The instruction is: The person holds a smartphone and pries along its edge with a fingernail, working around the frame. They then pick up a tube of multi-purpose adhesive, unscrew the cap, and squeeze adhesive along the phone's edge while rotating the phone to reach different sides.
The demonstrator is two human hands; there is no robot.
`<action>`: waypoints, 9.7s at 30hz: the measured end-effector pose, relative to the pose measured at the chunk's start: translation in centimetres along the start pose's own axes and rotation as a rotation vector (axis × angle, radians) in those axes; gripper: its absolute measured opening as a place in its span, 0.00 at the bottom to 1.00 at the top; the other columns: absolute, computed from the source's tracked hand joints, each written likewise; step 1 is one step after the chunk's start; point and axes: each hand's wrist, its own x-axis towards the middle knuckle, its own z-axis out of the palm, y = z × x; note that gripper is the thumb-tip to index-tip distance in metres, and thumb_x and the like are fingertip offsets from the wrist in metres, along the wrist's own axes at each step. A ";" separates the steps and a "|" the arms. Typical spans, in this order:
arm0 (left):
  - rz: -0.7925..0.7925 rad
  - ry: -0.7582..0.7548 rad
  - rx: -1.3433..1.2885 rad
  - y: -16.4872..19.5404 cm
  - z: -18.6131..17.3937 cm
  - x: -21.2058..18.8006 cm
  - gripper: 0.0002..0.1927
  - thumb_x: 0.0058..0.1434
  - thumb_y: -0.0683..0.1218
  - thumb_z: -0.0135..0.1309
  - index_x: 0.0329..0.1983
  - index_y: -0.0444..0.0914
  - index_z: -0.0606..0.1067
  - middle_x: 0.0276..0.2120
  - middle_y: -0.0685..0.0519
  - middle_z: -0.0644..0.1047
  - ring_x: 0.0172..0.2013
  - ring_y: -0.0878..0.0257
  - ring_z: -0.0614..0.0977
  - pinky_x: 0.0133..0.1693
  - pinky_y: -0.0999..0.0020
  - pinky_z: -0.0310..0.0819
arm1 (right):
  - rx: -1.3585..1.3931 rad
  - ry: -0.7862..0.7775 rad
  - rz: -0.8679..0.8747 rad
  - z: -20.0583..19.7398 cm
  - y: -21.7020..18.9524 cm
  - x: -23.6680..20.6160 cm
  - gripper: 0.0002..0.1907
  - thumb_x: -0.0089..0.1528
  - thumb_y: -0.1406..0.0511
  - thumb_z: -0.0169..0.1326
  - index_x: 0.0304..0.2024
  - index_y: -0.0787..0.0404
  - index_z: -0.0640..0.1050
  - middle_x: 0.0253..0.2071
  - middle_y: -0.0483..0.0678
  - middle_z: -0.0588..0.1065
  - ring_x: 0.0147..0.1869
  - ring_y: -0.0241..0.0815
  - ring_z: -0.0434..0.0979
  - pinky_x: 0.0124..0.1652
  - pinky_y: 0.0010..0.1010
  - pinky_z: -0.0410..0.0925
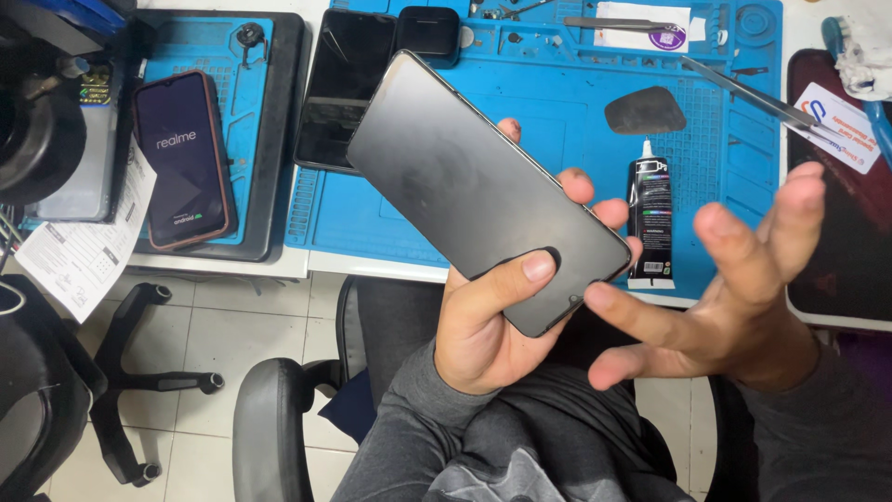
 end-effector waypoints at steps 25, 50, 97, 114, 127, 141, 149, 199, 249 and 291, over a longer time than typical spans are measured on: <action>-0.010 -0.006 0.015 0.1 -0.1 0.3 0.44 0.71 0.34 0.51 0.81 0.50 0.42 0.59 0.43 0.68 0.64 0.46 0.73 0.66 0.40 0.65 | -0.141 0.061 -0.048 -0.5 2.2 -1.3 0.33 0.64 0.28 0.44 0.53 0.36 0.80 0.72 0.63 0.50 0.80 0.67 0.29 0.69 0.75 0.33; -0.034 0.012 0.014 0.7 -0.1 0.2 0.48 0.67 0.33 0.51 0.84 0.51 0.45 0.61 0.42 0.69 0.64 0.47 0.75 0.66 0.39 0.69 | -0.099 0.106 0.005 1.0 -0.5 0.4 0.27 0.66 0.31 0.41 0.57 0.28 0.77 0.72 0.56 0.51 0.81 0.64 0.33 0.73 0.68 0.38; -0.222 -0.018 0.629 7.7 0.0 9.0 0.44 0.65 0.30 0.52 0.79 0.44 0.46 0.58 0.39 0.72 0.52 0.45 0.83 0.46 0.52 0.86 | 0.797 0.057 0.492 -3.1 9.7 3.6 0.30 0.65 0.69 0.59 0.65 0.64 0.61 0.59 0.55 0.72 0.62 0.53 0.77 0.54 0.34 0.75; -0.363 -0.098 0.526 4.0 -2.5 10.2 0.49 0.62 0.29 0.53 0.82 0.43 0.46 0.67 0.40 0.67 0.64 0.49 0.74 0.62 0.50 0.75 | 1.297 0.054 0.664 -0.4 6.9 0.6 0.37 0.68 0.59 0.60 0.69 0.68 0.56 0.47 0.62 0.79 0.53 0.55 0.85 0.51 0.41 0.78; -0.341 -0.167 0.490 4.1 -2.4 9.9 0.46 0.67 0.31 0.53 0.82 0.45 0.45 0.67 0.36 0.67 0.69 0.48 0.70 0.68 0.52 0.70 | 1.078 0.076 0.569 -0.6 5.6 1.4 0.30 0.71 0.57 0.50 0.65 0.68 0.55 0.48 0.67 0.76 0.49 0.56 0.85 0.44 0.35 0.78; -0.300 -0.160 0.483 3.9 -3.0 9.6 0.43 0.69 0.30 0.53 0.80 0.42 0.47 0.65 0.39 0.66 0.67 0.49 0.69 0.67 0.54 0.67 | 0.943 -0.012 0.408 -1.1 6.1 0.4 0.32 0.69 0.60 0.49 0.62 0.74 0.50 0.47 0.65 0.76 0.47 0.56 0.85 0.48 0.45 0.76; -0.245 -0.196 0.492 3.7 -3.4 9.6 0.43 0.71 0.31 0.55 0.81 0.41 0.47 0.64 0.40 0.67 0.66 0.49 0.70 0.67 0.54 0.67 | 0.978 -0.024 0.392 -0.8 5.8 1.2 0.30 0.69 0.61 0.51 0.64 0.69 0.54 0.48 0.64 0.76 0.48 0.54 0.85 0.53 0.50 0.74; -0.186 -0.278 0.874 4.6 -3.5 8.9 0.47 0.70 0.36 0.60 0.82 0.39 0.43 0.70 0.46 0.63 0.70 0.57 0.67 0.71 0.62 0.63 | 2.278 -0.311 1.666 -5.5 7.5 -0.4 0.24 0.67 0.69 0.57 0.60 0.79 0.68 0.63 0.70 0.71 0.68 0.70 0.73 0.55 0.59 0.71; -0.171 -0.301 0.911 4.7 -3.3 8.8 0.46 0.70 0.35 0.60 0.82 0.41 0.46 0.69 0.49 0.64 0.70 0.60 0.67 0.72 0.63 0.63 | 1.256 -0.481 0.605 -4.2 7.3 -0.4 0.29 0.62 0.60 0.61 0.63 0.63 0.70 0.60 0.58 0.76 0.64 0.52 0.81 0.58 0.44 0.70; -0.203 -0.248 0.918 4.5 -2.9 8.3 0.50 0.67 0.32 0.62 0.82 0.41 0.44 0.67 0.48 0.69 0.66 0.60 0.71 0.69 0.64 0.66 | 1.103 -0.350 0.572 -4.2 7.0 0.2 0.26 0.63 0.57 0.57 0.59 0.64 0.72 0.53 0.56 0.79 0.63 0.51 0.79 0.60 0.43 0.70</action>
